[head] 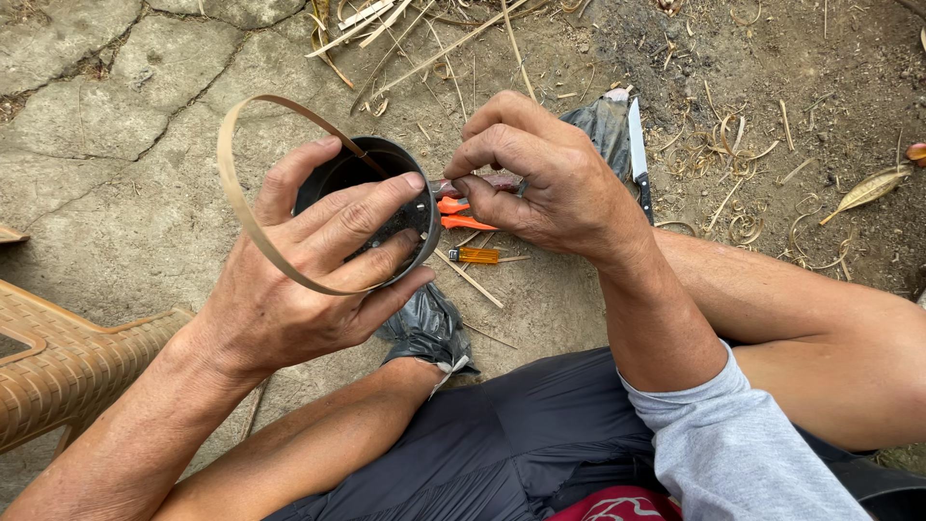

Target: The person assembles a bamboo trap by threading a bamboo strip through a plastic pot, securing it with wire using pliers, and adjusting the strip with a knife. The person works on the ground with tools and materials laid out nearby.

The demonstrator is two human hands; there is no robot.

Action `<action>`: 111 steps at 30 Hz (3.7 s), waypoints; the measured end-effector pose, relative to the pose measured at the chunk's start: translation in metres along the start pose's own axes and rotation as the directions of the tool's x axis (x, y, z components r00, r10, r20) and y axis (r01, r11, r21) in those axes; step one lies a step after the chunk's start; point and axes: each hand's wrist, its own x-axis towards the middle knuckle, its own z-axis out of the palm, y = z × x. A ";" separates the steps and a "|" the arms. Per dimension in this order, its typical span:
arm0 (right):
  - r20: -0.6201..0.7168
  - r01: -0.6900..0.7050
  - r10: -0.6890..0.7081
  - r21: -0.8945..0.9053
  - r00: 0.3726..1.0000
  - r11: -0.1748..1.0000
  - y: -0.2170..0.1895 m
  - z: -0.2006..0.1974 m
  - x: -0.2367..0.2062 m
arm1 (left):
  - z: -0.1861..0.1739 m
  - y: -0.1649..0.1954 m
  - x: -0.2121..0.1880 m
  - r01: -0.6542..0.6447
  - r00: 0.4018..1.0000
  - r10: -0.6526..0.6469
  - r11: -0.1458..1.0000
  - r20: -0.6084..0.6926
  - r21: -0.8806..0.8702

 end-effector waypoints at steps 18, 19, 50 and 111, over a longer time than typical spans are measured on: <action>-0.316 -0.031 0.002 -0.086 0.949 0.996 -0.010 0.032 -0.002 | 0.004 0.007 0.006 0.022 0.998 -0.033 0.984 -0.057 -0.179; -0.349 -0.062 0.043 -0.044 0.936 0.997 -0.012 0.037 -0.003 | 0.005 0.007 0.007 0.021 0.997 -0.034 0.983 -0.068 -0.180; -0.124 -0.027 0.059 0.240 0.991 0.970 -0.006 0.029 -0.003 | 0.007 0.001 -0.002 0.066 0.986 -0.092 0.980 -0.137 -0.188; 0.147 -0.533 0.523 0.406 0.840 0.742 0.027 0.011 -0.002 | 0.010 -0.011 -0.012 0.106 0.991 -0.118 0.975 -0.054 -0.195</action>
